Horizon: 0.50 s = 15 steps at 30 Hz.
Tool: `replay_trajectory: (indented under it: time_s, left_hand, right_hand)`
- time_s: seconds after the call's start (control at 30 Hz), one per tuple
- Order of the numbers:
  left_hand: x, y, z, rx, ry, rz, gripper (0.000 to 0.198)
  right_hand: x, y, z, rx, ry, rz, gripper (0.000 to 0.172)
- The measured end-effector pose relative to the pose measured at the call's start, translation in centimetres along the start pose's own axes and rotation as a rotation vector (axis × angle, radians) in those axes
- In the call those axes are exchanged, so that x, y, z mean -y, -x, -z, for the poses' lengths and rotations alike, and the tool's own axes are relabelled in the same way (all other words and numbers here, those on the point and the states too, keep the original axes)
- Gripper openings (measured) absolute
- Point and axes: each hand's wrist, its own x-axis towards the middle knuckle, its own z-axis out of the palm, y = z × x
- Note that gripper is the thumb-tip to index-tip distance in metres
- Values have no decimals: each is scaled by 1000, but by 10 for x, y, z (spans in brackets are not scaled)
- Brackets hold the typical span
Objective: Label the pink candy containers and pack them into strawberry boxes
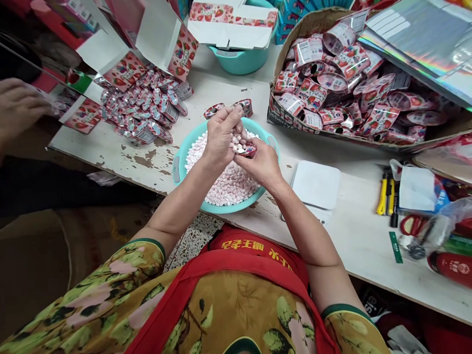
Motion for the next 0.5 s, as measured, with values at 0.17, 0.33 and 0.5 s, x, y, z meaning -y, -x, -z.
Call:
replay_trajectory:
  time_s: [0.17,0.33,0.5]
  left_hand:
    - [-4,3,0,-13,5,18,34]
    - [-10,7,-7,27,-6,-27,44]
    - [-13,5,-5,83,-2,-32,38]
  right_hand:
    - [1,0,-2,-44,4,-20,32]
    - [4,-1,-5,-45,0,5,31]
    - [0,3,-4,-77,-79,23,36]
